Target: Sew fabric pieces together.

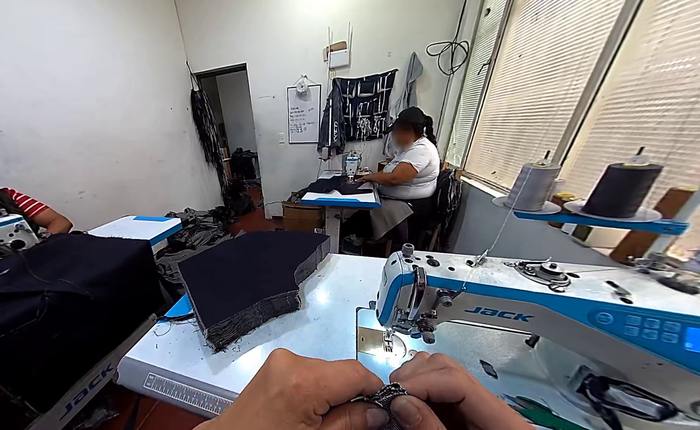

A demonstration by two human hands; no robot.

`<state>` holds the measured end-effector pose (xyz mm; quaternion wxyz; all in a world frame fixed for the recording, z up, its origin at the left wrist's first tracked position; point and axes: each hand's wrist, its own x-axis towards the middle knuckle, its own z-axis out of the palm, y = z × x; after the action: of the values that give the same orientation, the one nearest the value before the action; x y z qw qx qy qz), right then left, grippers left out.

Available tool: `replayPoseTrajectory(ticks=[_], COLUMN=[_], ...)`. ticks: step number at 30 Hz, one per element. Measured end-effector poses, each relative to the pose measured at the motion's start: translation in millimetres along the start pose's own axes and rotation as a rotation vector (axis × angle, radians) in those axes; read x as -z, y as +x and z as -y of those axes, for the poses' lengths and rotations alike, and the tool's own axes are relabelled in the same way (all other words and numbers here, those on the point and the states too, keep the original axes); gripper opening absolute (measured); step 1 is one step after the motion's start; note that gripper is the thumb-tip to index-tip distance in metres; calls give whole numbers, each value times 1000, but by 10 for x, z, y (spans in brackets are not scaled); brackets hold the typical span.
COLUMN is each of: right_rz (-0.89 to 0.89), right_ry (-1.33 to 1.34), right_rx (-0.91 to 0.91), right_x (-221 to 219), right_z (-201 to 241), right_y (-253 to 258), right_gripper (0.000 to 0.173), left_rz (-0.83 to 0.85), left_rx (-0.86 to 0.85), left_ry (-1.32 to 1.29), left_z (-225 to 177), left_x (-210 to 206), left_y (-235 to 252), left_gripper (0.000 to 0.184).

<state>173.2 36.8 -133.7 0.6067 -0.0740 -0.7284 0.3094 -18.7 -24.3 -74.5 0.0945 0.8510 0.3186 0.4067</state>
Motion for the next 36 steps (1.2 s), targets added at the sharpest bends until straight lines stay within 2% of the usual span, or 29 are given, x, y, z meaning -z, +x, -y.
replayPoseTrajectory(ticks=[2, 5, 6, 9, 12, 14, 17, 20, 24, 28, 32, 36], right_rz=[19, 8, -8, -19, -27, -32, -30, -18, -3, 7, -26, 13], right_ry=[-46, -203, -257, -314, -294, -265, -226, -221, -245, -386, -408, -245], right_rx=[-10, -20, -32, -95, -110, -95, -60, -21, 0, -82, -104, -182], right_x=[1, 4, 0, -21, -55, -71, -71, -35, 27, 41, 47, 5], right_z=[-12, -44, -39, 9, -5, -20, -11, 4, 33, 105, 45, -191], right_y=[0, -51, -68, -92, -102, -92, -56, -2, 109, 83, 20, 78], right_gripper=[19, 40, 41, 29, 22, 20, 18, 18, 23, 32, 26, 25], left_rz=[-32, -88, -106, -121, -48, 40, 148, 197, 102, -75, -55, 10], left_rx=[3, 48, 65, 129, 169, 121, 2, -72, -93, 2, 72, 32], left_ry=[4, 41, 56, 122, 256, 319, 379, 316, 312, 362, 375, 603], left_z=[42, 110, 130, 169, 164, 152, 142, 139, 60, -38, -19, 252], left_x=[-16, -10, 2, 35, 120, 226, 374, 430, 393, 493, 640, 711], left_y=[-24, -55, -67, -86, -38, 33, 169, 273, 317, 377, 418, 466], left_gripper=[22, 24, 25, 26, 28, 38, 29, 28, 26, 20, 20, 22])
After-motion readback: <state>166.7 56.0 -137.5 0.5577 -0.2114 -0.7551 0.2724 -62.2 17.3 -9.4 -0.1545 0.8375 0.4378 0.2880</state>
